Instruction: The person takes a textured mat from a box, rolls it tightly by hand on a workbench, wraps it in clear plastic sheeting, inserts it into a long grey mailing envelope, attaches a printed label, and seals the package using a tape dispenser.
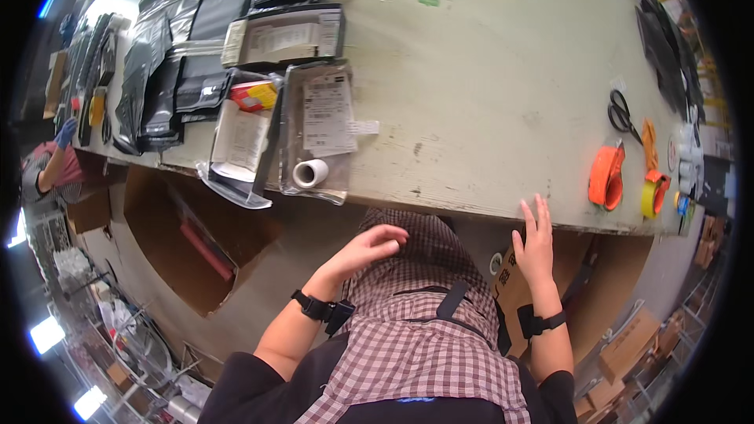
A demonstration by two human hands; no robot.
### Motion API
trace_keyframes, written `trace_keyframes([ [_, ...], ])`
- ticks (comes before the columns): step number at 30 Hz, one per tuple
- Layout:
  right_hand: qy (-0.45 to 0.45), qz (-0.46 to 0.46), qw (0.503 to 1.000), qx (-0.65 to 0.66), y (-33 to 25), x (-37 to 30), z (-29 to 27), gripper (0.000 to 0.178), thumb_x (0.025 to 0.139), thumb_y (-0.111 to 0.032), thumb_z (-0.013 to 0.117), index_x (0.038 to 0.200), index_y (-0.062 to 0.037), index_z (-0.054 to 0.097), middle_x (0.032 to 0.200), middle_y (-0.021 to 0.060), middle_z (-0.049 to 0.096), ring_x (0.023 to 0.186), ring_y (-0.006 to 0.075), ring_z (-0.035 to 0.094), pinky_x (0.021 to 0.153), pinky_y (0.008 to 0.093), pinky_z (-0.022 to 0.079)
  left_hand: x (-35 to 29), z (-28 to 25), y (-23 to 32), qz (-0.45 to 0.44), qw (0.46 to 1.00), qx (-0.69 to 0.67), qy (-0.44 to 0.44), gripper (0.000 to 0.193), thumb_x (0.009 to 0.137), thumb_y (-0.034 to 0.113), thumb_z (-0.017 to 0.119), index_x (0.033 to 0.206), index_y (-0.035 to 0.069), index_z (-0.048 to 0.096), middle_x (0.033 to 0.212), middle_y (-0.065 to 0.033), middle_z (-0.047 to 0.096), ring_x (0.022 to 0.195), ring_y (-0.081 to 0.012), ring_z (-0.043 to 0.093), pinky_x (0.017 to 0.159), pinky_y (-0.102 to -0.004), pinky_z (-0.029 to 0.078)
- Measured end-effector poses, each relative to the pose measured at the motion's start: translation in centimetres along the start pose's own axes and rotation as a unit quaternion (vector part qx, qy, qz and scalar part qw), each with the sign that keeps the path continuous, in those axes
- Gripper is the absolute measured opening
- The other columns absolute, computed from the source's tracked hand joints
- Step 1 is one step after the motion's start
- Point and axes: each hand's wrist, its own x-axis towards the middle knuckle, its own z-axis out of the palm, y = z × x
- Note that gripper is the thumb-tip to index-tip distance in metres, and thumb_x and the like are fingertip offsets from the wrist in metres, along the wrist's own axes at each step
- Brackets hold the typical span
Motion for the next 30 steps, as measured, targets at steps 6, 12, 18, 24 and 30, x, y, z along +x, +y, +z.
trace_keyframes([
  [6, 0.036, 0.094, 0.981, 0.168, 4.6, -9.1, 1.6, 0.027, 0.078, -0.004, 0.058, 0.105, -0.0042, 0.058, 0.129, 0.0147, 0.044, 0.117, 0.0322, 0.045, 0.097, 0.0398, 0.038, -1.1, 13.4, 11.2, 0.373, 0.809, 0.142, -0.432, 0.045, 0.086, 0.054, 0.049, 0.093, 0.014, 0.069, 0.112, -0.0146, 0.044, 0.109, -0.0347, 0.039, 0.097, -0.0503, 0.024],
  [12, 0.085, 0.237, 0.930, 0.268, 12.5, -21.6, 3.8, 0.022, 0.082, -0.009, 0.056, 0.103, -0.0052, 0.059, 0.120, 0.0132, 0.051, 0.109, 0.0318, 0.051, 0.092, 0.0369, 0.042, 4.1, 26.6, 8.7, 0.210, 0.772, 0.130, -0.586, 0.033, 0.087, 0.041, 0.054, 0.082, 0.011, 0.065, 0.111, -0.0169, 0.044, 0.107, -0.0360, 0.040, 0.099, -0.0543, 0.021],
  [18, 0.135, 0.350, 0.869, 0.323, 24.5, -34.1, 8.1, 0.019, 0.083, -0.012, 0.056, 0.100, -0.0051, 0.059, 0.113, 0.0107, 0.055, 0.104, 0.0286, 0.054, 0.087, 0.0365, 0.045, 13.0, 41.7, 1.7, 0.133, 0.651, 0.222, -0.713, 0.033, 0.086, 0.038, 0.057, 0.093, 0.007, 0.065, 0.114, -0.0153, 0.044, 0.109, -0.0325, 0.040, 0.103, -0.0523, 0.013],
  [24, 0.122, 0.508, 0.750, 0.405, 35.0, -45.5, 15.5, 0.017, 0.082, -0.014, 0.057, 0.097, -0.0051, 0.061, 0.097, 0.0118, 0.063, 0.086, 0.0267, 0.061, 0.077, 0.0358, 0.048, 19.3, 53.8, -5.0, 0.003, 0.553, 0.138, -0.822, 0.031, 0.086, 0.034, 0.058, 0.094, 0.004, 0.063, 0.112, -0.0165, 0.048, 0.111, -0.0346, 0.040, 0.102, -0.0501, 0.020],
  [30, 0.090, 0.485, 0.705, 0.510, 45.8, -43.1, 29.8, 0.024, 0.081, -0.021, 0.055, 0.096, -0.0051, 0.064, 0.088, 0.0153, 0.065, 0.083, 0.0290, 0.063, 0.075, 0.0366, 0.048, 22.7, 59.5, -8.4, -0.058, 0.634, 0.113, -0.763, 0.044, 0.078, 0.049, 0.065, 0.101, 0.012, 0.066, 0.113, -0.0140, 0.042, 0.104, -0.0328, 0.038, 0.092, -0.0442, 0.026],
])
